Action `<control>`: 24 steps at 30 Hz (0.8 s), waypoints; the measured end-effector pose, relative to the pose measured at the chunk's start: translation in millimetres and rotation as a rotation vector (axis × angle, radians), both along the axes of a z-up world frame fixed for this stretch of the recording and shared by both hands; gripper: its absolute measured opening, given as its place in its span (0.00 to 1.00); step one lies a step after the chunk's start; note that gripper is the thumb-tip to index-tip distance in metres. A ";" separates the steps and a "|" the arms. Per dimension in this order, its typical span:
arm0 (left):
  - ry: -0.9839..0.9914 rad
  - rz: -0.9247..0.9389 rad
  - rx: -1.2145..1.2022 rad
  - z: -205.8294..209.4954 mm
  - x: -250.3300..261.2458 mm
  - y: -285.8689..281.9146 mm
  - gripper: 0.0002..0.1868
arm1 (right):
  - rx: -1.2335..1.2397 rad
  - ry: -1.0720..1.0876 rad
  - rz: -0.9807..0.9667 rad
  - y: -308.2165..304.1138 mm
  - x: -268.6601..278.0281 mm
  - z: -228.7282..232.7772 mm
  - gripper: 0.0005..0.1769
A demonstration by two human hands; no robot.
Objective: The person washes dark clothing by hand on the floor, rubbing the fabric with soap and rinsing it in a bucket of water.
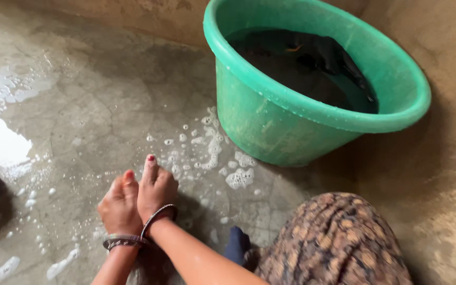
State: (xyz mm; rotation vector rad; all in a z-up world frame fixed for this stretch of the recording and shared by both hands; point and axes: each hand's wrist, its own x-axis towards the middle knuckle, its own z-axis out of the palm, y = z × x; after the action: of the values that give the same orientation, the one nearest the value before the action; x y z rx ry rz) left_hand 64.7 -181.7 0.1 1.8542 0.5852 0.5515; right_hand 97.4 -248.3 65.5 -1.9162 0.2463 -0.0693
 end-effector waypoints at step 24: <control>-0.322 -0.409 -1.172 215.1 34.3 100.0 0.13 | -0.417 -1.326 0.352 21.4 -27.4 209.8 0.18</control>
State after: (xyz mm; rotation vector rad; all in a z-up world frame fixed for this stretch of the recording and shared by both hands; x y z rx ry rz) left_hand 99.0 -81.7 215.1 0.7048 0.1940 0.1361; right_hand 70.0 -226.9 275.3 -1.8789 -1.0498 -1.1614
